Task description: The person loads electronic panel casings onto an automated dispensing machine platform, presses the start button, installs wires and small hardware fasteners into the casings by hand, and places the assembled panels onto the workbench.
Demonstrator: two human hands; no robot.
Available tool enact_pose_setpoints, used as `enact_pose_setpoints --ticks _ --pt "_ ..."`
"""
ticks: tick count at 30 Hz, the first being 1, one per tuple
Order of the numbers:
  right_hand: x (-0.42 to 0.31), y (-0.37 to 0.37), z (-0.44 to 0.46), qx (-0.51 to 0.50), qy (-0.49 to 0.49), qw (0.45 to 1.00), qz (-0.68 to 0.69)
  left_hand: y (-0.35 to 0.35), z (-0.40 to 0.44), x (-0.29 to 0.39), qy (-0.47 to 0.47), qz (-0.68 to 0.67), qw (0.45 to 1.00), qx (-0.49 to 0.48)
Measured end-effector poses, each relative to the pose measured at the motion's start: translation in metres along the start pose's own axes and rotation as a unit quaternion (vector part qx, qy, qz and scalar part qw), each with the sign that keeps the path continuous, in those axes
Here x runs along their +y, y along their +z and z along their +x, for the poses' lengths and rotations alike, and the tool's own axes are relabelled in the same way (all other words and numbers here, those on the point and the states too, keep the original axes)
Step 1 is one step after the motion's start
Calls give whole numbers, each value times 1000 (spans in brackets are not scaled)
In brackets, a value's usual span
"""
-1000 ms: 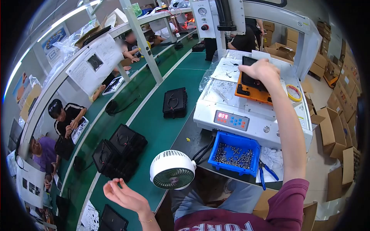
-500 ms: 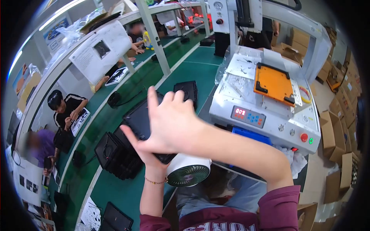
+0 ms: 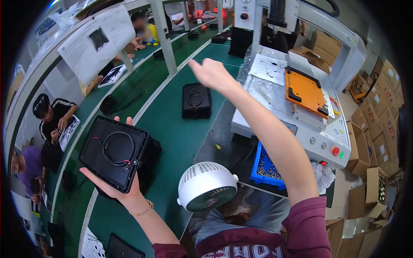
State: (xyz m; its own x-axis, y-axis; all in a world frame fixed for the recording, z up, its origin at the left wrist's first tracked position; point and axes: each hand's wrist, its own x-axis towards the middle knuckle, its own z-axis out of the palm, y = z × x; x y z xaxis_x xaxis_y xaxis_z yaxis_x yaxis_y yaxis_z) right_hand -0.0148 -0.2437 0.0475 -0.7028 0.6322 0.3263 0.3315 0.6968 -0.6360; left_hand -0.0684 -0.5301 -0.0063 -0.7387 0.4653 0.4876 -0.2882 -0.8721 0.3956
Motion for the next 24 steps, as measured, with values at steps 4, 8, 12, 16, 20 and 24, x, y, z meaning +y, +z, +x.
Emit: enact_pose_setpoints --ticks 4,8,12,16,20,24 --pt "62 51 56 5 47 999 -16 -5 8 16 30 -1 999 -13" --pt "104 106 76 -119 168 974 -94 -4 12 25 25 -42 999 0" --pt "104 157 70 -136 265 943 -147 -14 18 30 -1 -111 994 -6" --pt "79 169 58 -129 279 921 -238 -16 22 27 8 -111 993 32" --pt "78 177 59 -85 284 916 -271 -21 25 23 8 -111 992 50" --pt "49 148 45 -34 205 929 -305 -23 26 20 3 -129 991 47"
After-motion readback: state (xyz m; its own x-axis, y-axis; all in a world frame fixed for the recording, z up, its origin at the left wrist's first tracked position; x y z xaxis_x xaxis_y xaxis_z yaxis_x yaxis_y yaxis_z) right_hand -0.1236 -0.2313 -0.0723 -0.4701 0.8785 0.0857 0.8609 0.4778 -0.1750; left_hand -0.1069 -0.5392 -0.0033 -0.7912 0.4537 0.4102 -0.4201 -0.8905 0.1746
